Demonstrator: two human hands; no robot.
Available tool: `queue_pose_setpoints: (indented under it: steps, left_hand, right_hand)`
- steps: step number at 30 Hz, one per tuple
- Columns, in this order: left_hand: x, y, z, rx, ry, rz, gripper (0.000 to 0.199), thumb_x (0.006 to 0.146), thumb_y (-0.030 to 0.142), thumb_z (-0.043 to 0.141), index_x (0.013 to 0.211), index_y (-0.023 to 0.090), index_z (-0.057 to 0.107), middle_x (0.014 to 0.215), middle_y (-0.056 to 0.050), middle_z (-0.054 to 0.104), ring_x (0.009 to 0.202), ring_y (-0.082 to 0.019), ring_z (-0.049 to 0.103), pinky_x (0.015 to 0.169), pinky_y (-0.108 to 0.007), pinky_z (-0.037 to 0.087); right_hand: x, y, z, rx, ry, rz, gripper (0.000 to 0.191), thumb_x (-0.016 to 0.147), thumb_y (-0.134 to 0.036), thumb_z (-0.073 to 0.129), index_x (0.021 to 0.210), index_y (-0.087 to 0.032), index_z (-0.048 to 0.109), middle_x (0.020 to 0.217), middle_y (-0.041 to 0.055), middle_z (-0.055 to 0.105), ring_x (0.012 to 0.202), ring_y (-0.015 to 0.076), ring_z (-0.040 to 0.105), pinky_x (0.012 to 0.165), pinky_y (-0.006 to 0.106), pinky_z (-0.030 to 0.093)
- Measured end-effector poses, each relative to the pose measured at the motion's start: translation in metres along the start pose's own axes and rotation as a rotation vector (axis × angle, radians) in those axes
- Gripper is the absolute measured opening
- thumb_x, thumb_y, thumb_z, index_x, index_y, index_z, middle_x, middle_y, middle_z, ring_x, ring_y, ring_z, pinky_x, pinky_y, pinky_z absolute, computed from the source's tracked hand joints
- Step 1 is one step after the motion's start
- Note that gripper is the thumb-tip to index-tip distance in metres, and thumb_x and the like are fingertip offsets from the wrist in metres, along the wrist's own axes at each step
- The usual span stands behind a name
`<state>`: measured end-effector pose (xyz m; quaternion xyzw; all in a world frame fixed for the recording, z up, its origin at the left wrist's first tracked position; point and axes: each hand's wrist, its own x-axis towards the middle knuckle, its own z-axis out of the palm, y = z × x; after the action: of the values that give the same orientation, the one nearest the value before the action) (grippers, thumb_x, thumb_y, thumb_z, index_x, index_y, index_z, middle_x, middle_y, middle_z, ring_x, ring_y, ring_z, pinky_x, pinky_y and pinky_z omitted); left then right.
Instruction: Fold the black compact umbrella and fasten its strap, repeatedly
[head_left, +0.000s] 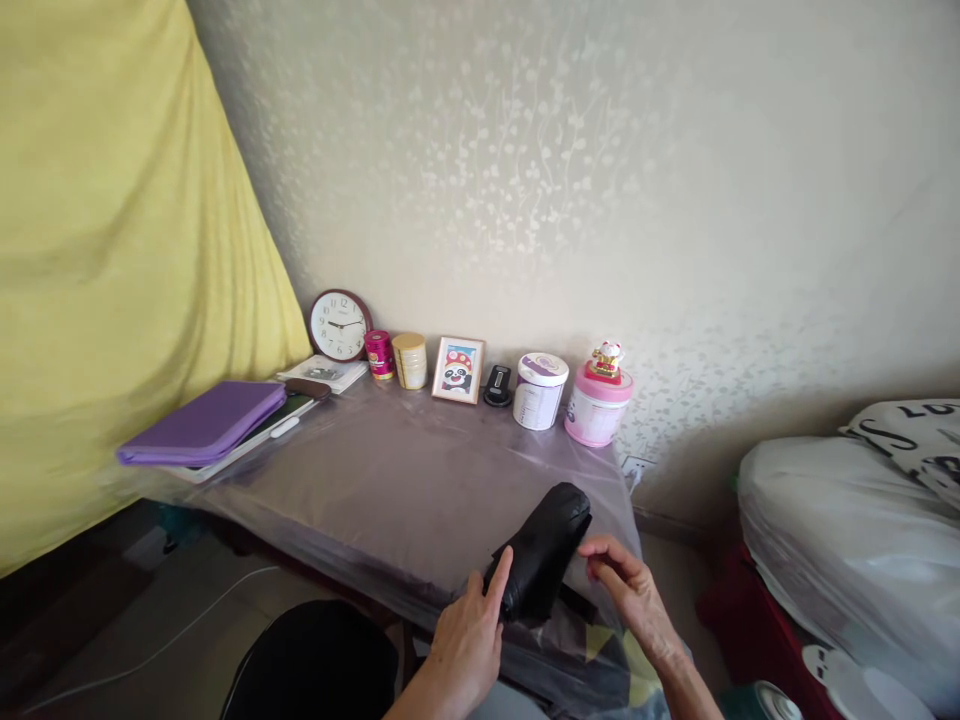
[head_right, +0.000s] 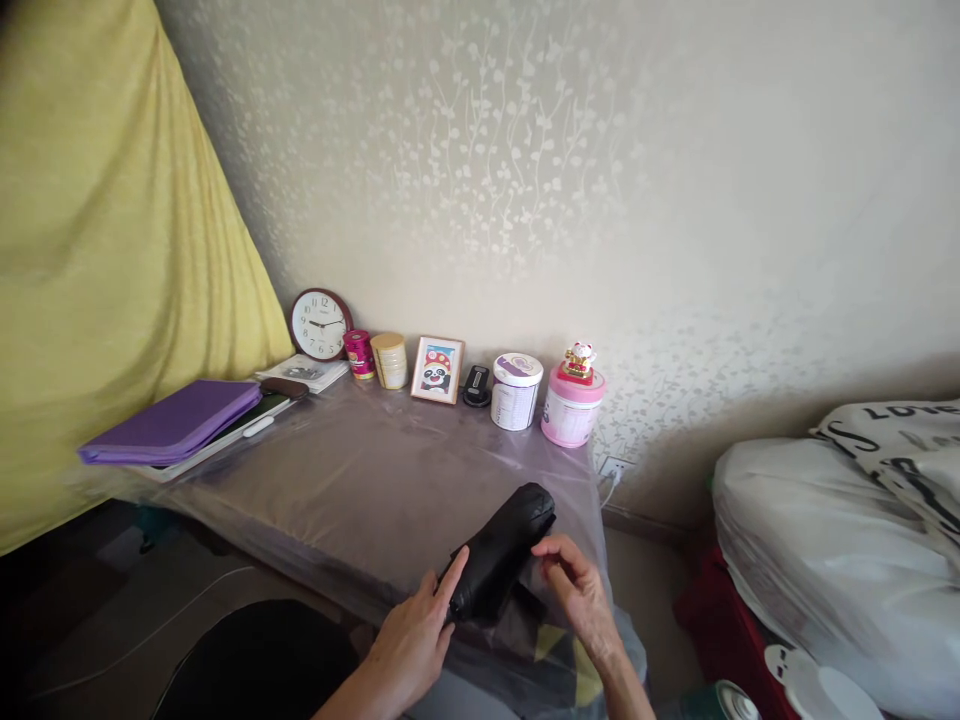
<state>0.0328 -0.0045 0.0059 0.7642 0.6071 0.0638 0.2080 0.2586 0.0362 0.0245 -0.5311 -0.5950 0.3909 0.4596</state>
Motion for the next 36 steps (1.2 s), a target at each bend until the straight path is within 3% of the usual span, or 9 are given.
queue_pose_setpoints:
  steps: [5, 8, 14, 16, 20, 22, 25, 30, 36]
  left_hand:
    - [0.001, -0.003, -0.004, -0.111, -0.004, -0.007, 0.077, 0.078, 0.014, 0.042, 0.138, 0.034, -0.001, 0.106, -0.006, 0.051, 0.086, -0.018, 0.056, 0.074, -0.029, 0.042]
    - [0.004, -0.008, -0.01, -0.388, -0.025, -0.005, 0.073, 0.076, 0.018, 0.046, 0.138, 0.031, 0.011, 0.099, -0.005, 0.055, 0.088, -0.017, 0.056, 0.078, -0.029, 0.042]
    - [0.009, -0.025, -0.021, -1.111, -0.343, -0.157, 0.073, 0.08, 0.032, 0.037, 0.138, 0.027, -0.007, 0.065, 0.004, 0.05, 0.051, -0.013, 0.053, 0.049, -0.025, 0.043]
    - [0.006, -0.029, -0.022, -1.002, -0.251, -0.184, 0.073, 0.083, 0.035, 0.034, 0.136, 0.027, -0.016, 0.07, 0.002, 0.053, 0.059, -0.015, 0.057, 0.054, -0.027, 0.045]
    - [-0.002, -0.027, -0.02, -0.254, 0.074, -0.077, 0.082, 0.078, 0.02, 0.045, 0.137, 0.034, -0.01, 0.108, -0.008, 0.051, 0.086, -0.018, 0.057, 0.074, -0.031, 0.042]
    - [-0.002, -0.024, -0.017, 0.04, 0.092, -0.117, 0.082, 0.077, 0.009, 0.041, 0.137, 0.036, -0.009, 0.116, -0.011, 0.046, 0.085, -0.019, 0.057, 0.07, -0.029, 0.041]
    - [0.004, -0.023, -0.017, 0.127, 0.053, -0.133, 0.085, 0.073, 0.002, 0.039, 0.137, 0.032, -0.008, 0.107, -0.01, 0.051, 0.082, -0.017, 0.058, 0.068, -0.026, 0.04]
    - [0.011, -0.031, -0.037, -0.294, 0.072, -0.102, 0.077, 0.072, 0.008, 0.044, 0.139, 0.028, 0.01, 0.084, -0.002, 0.058, 0.073, -0.013, 0.058, 0.066, -0.022, 0.04]
    - [0.002, -0.02, -0.058, -1.047, -0.161, -0.089, 0.045, 0.074, 0.036, 0.047, 0.115, 0.019, 0.038, 0.054, 0.009, 0.042, 0.037, -0.007, 0.036, 0.038, -0.02, 0.033]
  right_hand:
    - [-0.01, 0.032, 0.0, 0.166, 0.257, 0.144, 0.024, 0.068, -0.039, 0.06, 0.079, -0.018, 0.063, 0.066, -0.0003, 0.056, 0.057, 0.0118, 0.048, 0.055, 0.024, 0.041]
    - [-0.012, 0.043, 0.005, 0.223, 0.344, 0.167, 0.027, 0.068, -0.04, 0.061, 0.083, -0.018, 0.062, 0.072, 0.0003, 0.057, 0.057, 0.0115, 0.049, 0.055, 0.023, 0.042]
    - [-0.013, 0.042, 0.005, 0.237, 0.332, 0.186, 0.028, 0.066, -0.041, 0.062, 0.081, -0.017, 0.063, 0.064, -0.0005, 0.056, 0.055, 0.0121, 0.049, 0.052, 0.023, 0.042]
    - [-0.013, 0.042, 0.004, 0.226, 0.336, 0.178, 0.028, 0.067, -0.041, 0.061, 0.08, -0.018, 0.064, 0.064, -0.0008, 0.056, 0.054, 0.0117, 0.049, 0.052, 0.023, 0.042]
    - [-0.012, 0.045, 0.005, 0.185, 0.337, 0.138, 0.027, 0.067, -0.042, 0.06, 0.079, -0.018, 0.065, 0.064, -0.0007, 0.057, 0.054, 0.0117, 0.049, 0.054, 0.023, 0.042]
    - [-0.012, 0.045, 0.005, 0.174, 0.334, 0.131, 0.028, 0.068, -0.042, 0.059, 0.08, -0.017, 0.065, 0.063, -0.0005, 0.057, 0.054, 0.0123, 0.05, 0.054, 0.023, 0.041]
    - [-0.013, 0.043, 0.006, 0.185, 0.33, 0.134, 0.027, 0.068, -0.042, 0.058, 0.079, -0.018, 0.065, 0.064, -0.0006, 0.057, 0.053, 0.0122, 0.049, 0.052, 0.023, 0.04]
    - [-0.013, 0.044, 0.007, 0.253, 0.343, 0.093, 0.024, 0.068, -0.04, 0.059, 0.077, -0.019, 0.064, 0.064, -0.0019, 0.056, 0.053, 0.0114, 0.048, 0.052, 0.023, 0.039]
    - [-0.014, 0.056, 0.006, 0.403, 0.475, 0.091, 0.03, 0.064, -0.043, 0.063, 0.082, -0.019, 0.063, 0.059, -0.0027, 0.057, 0.053, 0.013, 0.051, 0.05, 0.023, 0.041]
